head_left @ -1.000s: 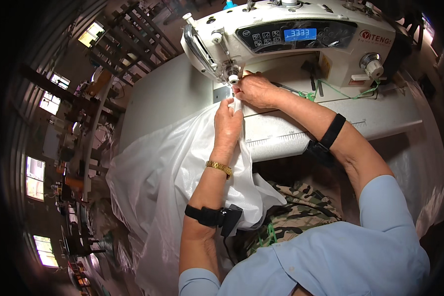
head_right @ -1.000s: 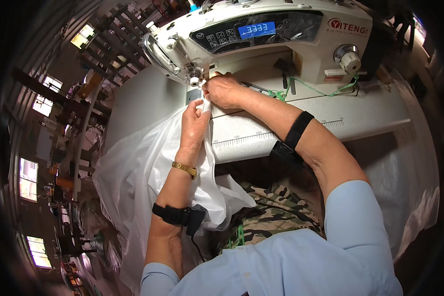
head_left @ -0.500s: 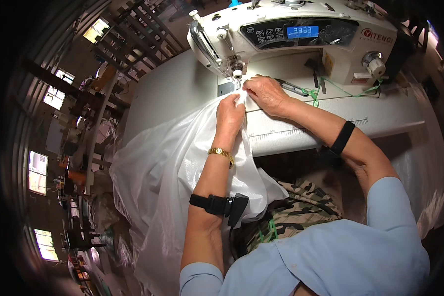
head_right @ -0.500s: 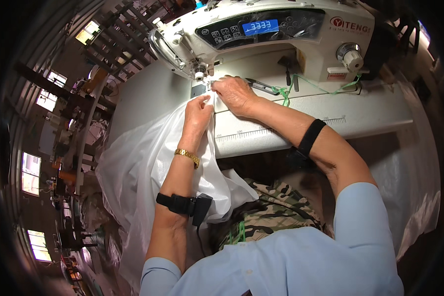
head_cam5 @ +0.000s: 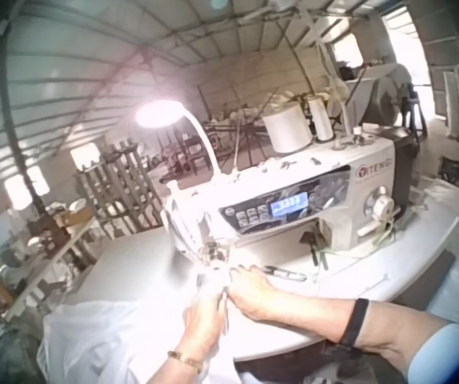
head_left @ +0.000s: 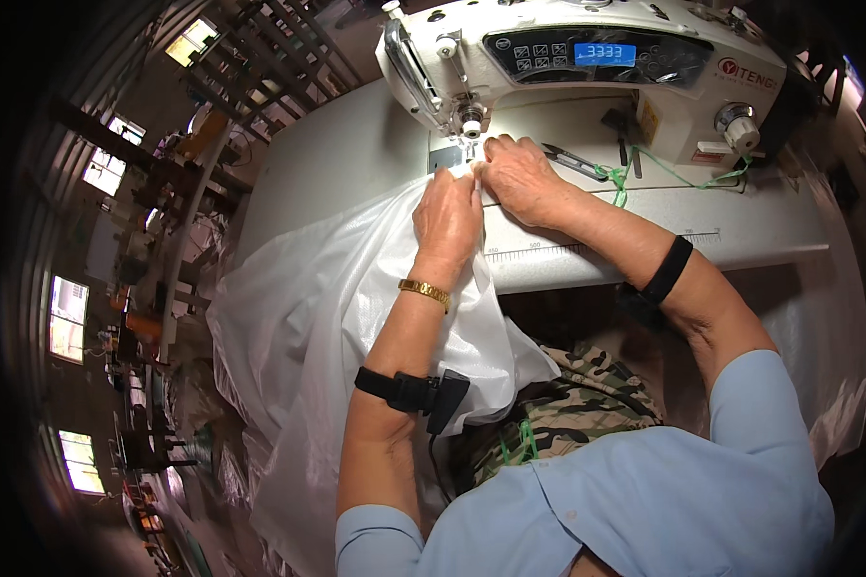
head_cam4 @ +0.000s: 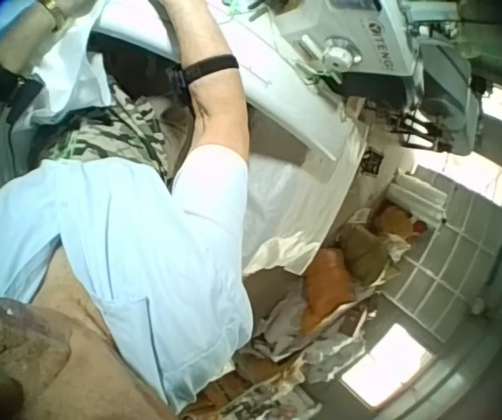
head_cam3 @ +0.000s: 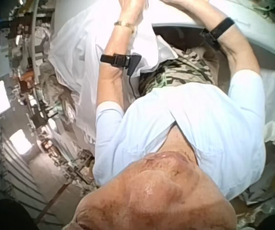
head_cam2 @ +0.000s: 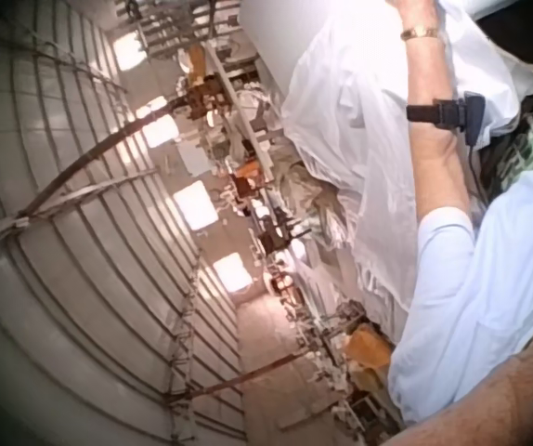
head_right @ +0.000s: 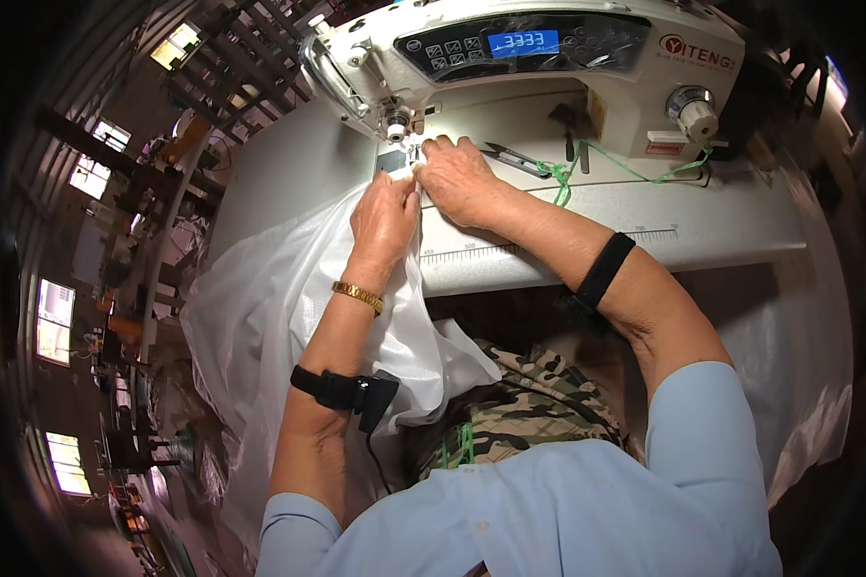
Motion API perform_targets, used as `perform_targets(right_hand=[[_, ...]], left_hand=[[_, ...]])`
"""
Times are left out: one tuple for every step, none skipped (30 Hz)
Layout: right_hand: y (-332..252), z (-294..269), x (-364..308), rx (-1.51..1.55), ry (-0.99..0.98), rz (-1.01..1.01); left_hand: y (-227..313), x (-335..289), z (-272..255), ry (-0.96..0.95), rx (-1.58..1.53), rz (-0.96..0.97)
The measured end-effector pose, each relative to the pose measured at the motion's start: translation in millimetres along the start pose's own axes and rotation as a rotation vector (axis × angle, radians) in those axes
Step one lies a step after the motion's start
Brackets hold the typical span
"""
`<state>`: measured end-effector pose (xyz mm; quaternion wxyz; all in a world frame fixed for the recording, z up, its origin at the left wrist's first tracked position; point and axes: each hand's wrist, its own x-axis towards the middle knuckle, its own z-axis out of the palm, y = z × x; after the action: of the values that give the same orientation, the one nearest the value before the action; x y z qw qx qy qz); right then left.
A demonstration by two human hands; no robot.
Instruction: Sewing large white plastic or synthetic fabric sheets using an industrial sewing machine.
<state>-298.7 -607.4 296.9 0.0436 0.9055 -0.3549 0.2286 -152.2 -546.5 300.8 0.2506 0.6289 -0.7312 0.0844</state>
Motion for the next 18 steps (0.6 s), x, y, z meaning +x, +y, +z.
perform_targets(right_hand=[[-1.7, 0.0, 0.3, -0.003, 0.005, -0.004], [-2.9, 0.1, 0.7, -0.01, 0.003, 0.001], [-3.6, 0.6, 0.7, -0.017, 0.0, 0.01], [-3.7, 1.4, 1.0, -0.015, 0.006, 0.008], [-3.6, 2.5, 1.1, -0.021, -0.002, 0.012], [-2.4, 3.5, 1.3, -0.037, 0.007, -0.007], [-2.0, 5.0, 1.2, -0.051, 0.013, -0.028], [-0.4, 5.8, 1.1, -0.019, 0.071, -0.037], [0.5, 6.6, 1.0, -0.015, 0.099, -0.054], [1.7, 7.2, 1.0, -0.026, 0.104, -0.06], [2.5, 7.9, 0.9, -0.037, 0.09, -0.057], [3.2, 8.5, 1.7, -0.02, 0.136, -0.062], [4.0, 8.8, 2.4, -0.019, 0.159, -0.071], [4.4, 9.1, 3.1, -0.037, 0.144, -0.069], [4.8, 9.3, 3.6, -0.053, 0.128, -0.066], [4.8, 9.5, 4.2, -0.078, 0.139, -0.06], [4.9, 9.6, 4.3, -0.073, 0.136, -0.062], [5.2, 9.5, 4.6, -0.062, 0.131, -0.059]], left_hand=[[-0.1, -3.7, -1.6, -0.006, 0.005, -0.008], [-0.3, -6.5, -2.4, -0.021, 0.039, 0.043], [-1.0, -8.8, -2.7, -0.028, 0.071, 0.095], [-1.7, -9.7, -1.8, -0.041, 0.013, 0.061], [-3.1, -9.6, -0.8, -0.022, 0.013, 0.072], [-4.7, -8.6, 0.5, -0.013, -0.015, 0.071], [-6.2, -7.9, 1.8, -0.001, -0.045, 0.068], [-7.3, -7.1, 3.3, -0.008, -0.041, 0.063], [-8.3, -5.9, 4.3, -0.005, -0.047, 0.068], [-8.9, -4.9, 5.4, -0.003, -0.053, 0.072], [-9.2, -4.1, 6.3, -0.016, -0.059, 0.068], [-9.4, -3.2, 7.1, 0.01, -0.066, 0.086], [-9.6, -2.4, 7.6, 0.022, -0.066, 0.092], [-9.7, -1.7, 8.0, 0.027, -0.069, 0.084], [-9.8, -1.1, 8.3, 0.03, -0.073, 0.074], [-10.0, -0.5, 8.6, 0.025, -0.073, 0.069], [-10.2, 0.1, 8.8, 0.018, -0.064, 0.06], [-10.5, 0.9, 9.0, 0.004, -0.055, 0.047]])
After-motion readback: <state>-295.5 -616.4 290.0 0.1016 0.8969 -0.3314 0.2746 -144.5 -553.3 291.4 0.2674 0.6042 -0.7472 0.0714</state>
